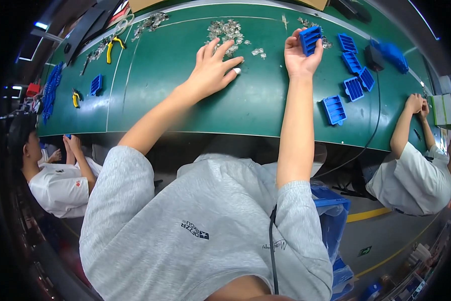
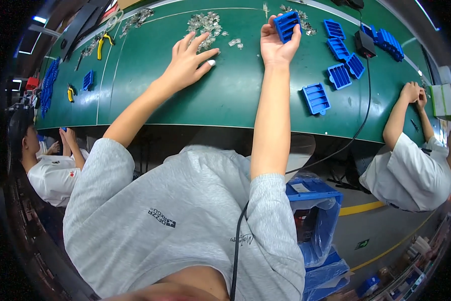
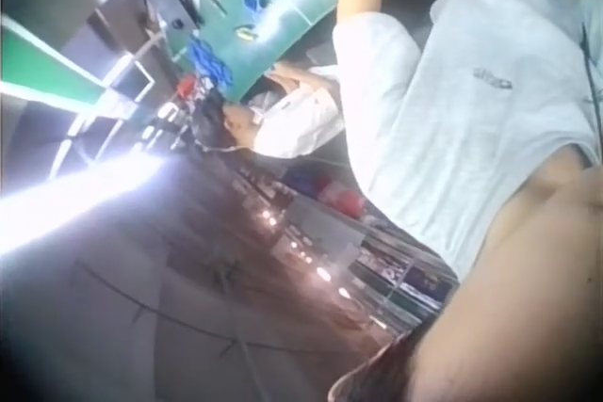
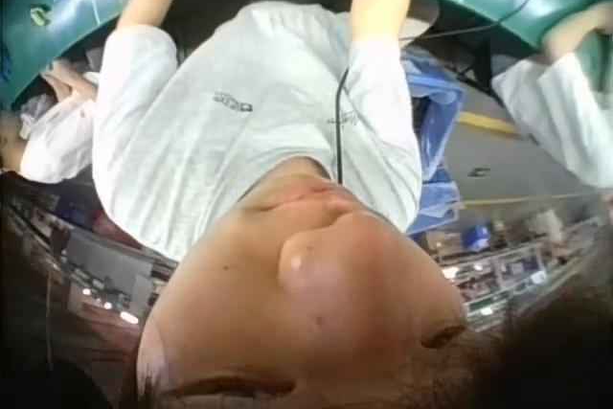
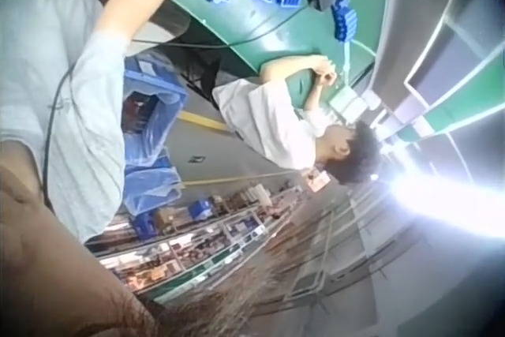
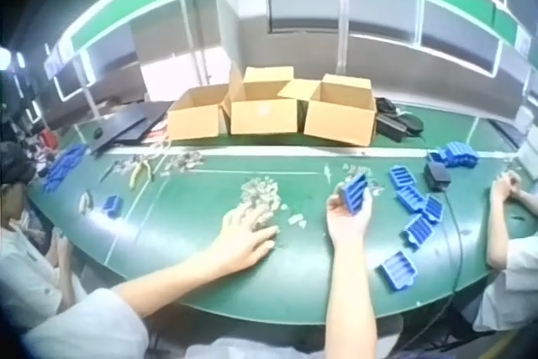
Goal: Manually picking up small metal parts and placing them into a blue plastic container on an assembly line.
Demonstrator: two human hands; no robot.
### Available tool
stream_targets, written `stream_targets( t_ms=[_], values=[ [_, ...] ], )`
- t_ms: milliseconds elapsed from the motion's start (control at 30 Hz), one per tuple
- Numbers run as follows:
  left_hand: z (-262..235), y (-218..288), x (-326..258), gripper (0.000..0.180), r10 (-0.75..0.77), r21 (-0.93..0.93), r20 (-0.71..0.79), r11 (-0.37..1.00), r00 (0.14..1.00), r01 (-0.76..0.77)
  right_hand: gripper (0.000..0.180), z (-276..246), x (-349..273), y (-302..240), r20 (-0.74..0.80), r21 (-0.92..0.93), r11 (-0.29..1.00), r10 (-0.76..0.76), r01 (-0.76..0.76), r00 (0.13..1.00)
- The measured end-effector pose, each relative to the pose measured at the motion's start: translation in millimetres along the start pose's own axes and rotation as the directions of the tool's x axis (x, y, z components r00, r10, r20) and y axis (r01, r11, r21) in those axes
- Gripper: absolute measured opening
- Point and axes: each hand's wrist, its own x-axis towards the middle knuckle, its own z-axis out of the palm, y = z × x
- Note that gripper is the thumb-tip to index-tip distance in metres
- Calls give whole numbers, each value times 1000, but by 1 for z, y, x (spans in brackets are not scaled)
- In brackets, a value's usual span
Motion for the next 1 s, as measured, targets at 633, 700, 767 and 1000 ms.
stream_targets(
  t_ms=[633,700,767,1000],
  values=[
    [-48,48,-125,21,15,-458,61,889,998,15,43,-8,1,31,-25,-230,963,138,-140,990],
    [-47,38,-122,18,-38,-561,76,825,996,74,44,-8,0,38,-44,-298,935,190,-194,981],
    [-43,24,-107,8,-246,-787,99,573,964,227,45,14,-17,54,-23,-402,886,245,-233,969],
    [-12,-39,8,11,-308,-601,-366,798,878,30,49,38,-52,99,-23,-512,793,372,-330,928]
  ],
)
